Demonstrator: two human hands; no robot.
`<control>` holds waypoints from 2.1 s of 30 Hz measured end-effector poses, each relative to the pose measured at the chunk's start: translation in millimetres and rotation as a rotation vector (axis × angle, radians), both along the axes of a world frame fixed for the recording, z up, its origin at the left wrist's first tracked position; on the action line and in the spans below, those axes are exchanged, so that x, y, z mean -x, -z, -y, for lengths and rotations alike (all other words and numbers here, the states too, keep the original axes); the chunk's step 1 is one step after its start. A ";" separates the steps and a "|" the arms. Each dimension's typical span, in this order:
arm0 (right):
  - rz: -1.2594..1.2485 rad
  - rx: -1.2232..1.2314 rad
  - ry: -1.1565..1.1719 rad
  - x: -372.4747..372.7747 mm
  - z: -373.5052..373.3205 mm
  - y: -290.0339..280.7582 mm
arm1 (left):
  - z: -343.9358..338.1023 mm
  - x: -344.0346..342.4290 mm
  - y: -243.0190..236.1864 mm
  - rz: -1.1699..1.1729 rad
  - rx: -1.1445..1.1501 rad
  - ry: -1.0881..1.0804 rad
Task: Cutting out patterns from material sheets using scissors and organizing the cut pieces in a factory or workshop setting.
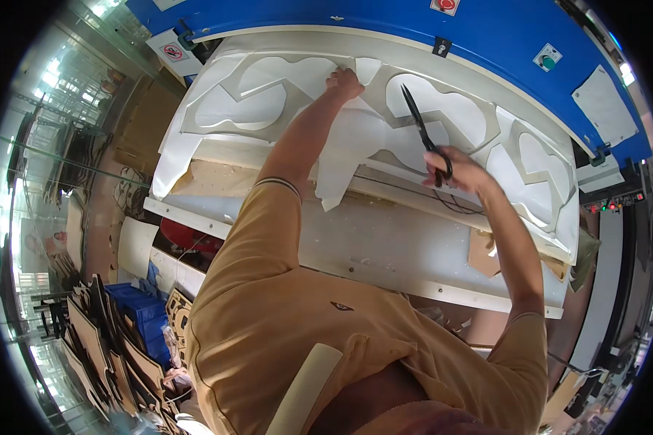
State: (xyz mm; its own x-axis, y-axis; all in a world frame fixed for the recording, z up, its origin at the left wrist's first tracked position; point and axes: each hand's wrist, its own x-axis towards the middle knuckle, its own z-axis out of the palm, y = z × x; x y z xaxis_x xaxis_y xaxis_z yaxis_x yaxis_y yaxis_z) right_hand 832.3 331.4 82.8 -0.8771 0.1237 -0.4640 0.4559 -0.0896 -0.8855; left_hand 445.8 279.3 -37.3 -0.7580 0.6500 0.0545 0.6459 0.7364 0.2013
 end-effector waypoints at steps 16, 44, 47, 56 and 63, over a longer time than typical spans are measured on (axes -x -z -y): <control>0.298 0.076 -0.236 155.8 -75.9 13.4 | 2.1 39.3 1.8 0.222 -0.117 0.268; 0.203 -0.115 -0.089 212.1 -35.4 43.6 | -14.4 37.5 -62.3 0.701 0.559 -0.079; 0.235 -0.071 -0.085 218.2 -29.2 30.4 | 5.9 31.6 -41.1 0.643 0.447 -0.013; 0.192 -0.017 -0.084 215.6 -37.3 46.7 | 51.6 11.0 13.1 0.131 -0.370 0.306; 0.188 -0.267 -0.154 175.9 -15.9 37.5 | 75.7 -2.8 16.8 0.130 -0.469 0.128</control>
State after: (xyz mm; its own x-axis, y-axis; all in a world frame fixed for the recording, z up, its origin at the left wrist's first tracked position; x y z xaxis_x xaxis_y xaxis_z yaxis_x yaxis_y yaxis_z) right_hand 656.4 347.2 45.3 -0.7973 0.1358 -0.5880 0.6031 0.2159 -0.7679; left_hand 448.6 203.6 -54.1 -0.6938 0.6663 0.2733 0.6728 0.4642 0.5761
